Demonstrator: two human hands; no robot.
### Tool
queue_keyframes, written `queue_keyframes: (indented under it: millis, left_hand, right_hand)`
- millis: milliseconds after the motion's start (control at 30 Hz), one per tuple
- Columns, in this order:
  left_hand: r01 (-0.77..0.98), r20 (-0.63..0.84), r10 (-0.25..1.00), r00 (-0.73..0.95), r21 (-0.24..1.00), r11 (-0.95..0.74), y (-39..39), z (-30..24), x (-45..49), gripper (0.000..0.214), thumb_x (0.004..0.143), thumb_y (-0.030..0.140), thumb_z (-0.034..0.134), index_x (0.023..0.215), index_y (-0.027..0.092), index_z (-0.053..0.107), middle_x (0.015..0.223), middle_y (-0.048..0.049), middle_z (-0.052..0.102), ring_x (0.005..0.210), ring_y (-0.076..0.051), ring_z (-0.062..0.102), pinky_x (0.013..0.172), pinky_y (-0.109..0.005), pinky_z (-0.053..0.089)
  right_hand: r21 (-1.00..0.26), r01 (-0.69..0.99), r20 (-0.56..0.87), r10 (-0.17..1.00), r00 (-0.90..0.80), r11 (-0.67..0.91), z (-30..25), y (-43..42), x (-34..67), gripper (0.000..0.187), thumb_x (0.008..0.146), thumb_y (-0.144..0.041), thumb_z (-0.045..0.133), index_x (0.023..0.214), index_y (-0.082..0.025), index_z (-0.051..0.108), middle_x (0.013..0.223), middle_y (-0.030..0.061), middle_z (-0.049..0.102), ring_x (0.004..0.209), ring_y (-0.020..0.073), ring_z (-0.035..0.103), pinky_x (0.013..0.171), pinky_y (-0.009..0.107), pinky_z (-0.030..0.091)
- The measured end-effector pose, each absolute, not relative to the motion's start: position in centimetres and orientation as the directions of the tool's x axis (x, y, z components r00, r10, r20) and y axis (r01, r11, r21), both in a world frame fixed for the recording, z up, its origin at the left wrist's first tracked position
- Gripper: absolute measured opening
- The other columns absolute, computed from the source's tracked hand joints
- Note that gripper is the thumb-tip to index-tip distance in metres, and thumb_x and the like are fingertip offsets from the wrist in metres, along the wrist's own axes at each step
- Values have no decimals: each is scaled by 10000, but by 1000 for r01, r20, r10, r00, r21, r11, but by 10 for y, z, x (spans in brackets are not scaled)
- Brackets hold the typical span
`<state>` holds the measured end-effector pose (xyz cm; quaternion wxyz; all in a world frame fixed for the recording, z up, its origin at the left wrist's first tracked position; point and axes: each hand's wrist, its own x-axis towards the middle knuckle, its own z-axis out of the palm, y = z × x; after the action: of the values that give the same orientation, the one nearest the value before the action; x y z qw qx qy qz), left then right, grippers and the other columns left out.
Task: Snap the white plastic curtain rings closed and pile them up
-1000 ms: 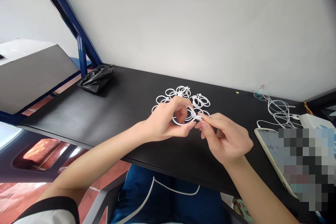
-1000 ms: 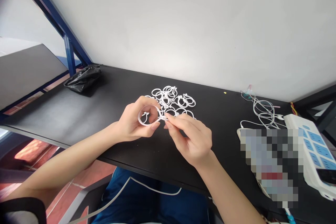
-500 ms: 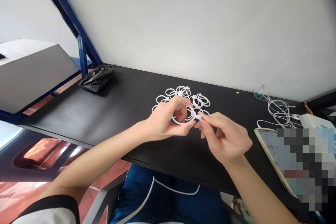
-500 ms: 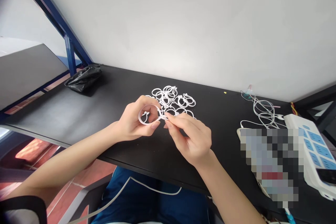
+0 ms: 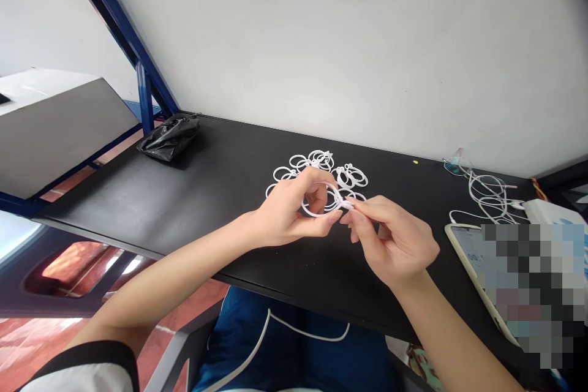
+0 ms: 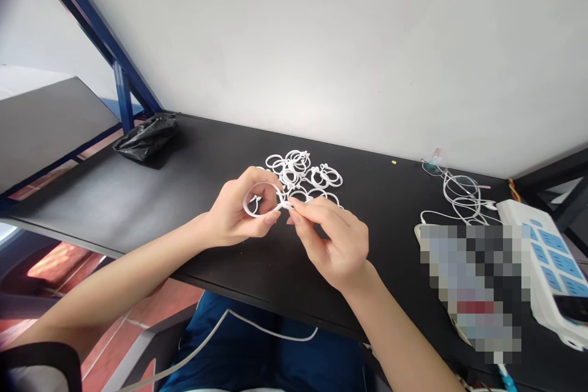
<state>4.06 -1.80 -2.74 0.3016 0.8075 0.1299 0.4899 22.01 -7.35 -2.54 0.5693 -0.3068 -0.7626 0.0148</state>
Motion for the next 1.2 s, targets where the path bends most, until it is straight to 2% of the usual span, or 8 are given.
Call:
queue_keyframes:
  millis: [400, 767, 933, 1200]
  left_hand:
    - [-99, 689, 529, 495, 649, -754, -19, -28, 42, 262, 883, 252, 646, 1054, 184, 459, 613, 110, 381, 505, -36, 407, 516, -138, 370]
    - [-131, 691, 524, 498, 657, -742, -17, -30, 43, 255, 868, 230, 647, 1042, 191, 465, 596, 113, 398, 495, -38, 401, 518, -149, 357]
    - [-155, 706, 505, 497, 644, -749, -15, -33, 43, 252, 892, 301, 640, 1042, 193, 470, 580, 112, 413, 484, -47, 399, 514, -161, 348]
    - [-169, 627, 520, 580, 717, -676, -16, -35, 42, 254, 946, 386, 573, 1040, 181, 455, 586, 90, 451, 509, -65, 417, 542, -194, 365]
  right_hand:
    - [-374, 471, 856, 493, -156, 799, -25, -74, 219, 316, 844, 29, 625, 1054, -200, 684, 711, 10, 689, 543, 107, 621, 410, 206, 488]
    - [-410, 453, 834, 526, -165, 792, -24, -74, 218, 255, 846, 16, 624, 996, -186, 664, 681, -7, 640, 550, 99, 604, 469, 212, 494]
    - [-432, 445, 826, 542, -154, 785, -26, -75, 217, 254, 847, 10, 617, 999, -188, 662, 674, -14, 631, 545, 102, 602, 474, 214, 492]
    - [-444, 422, 832, 538, -133, 791, -26, -76, 218, 275, 848, 13, 599, 1026, -189, 652, 652, -21, 632, 525, 108, 601, 463, 225, 488]
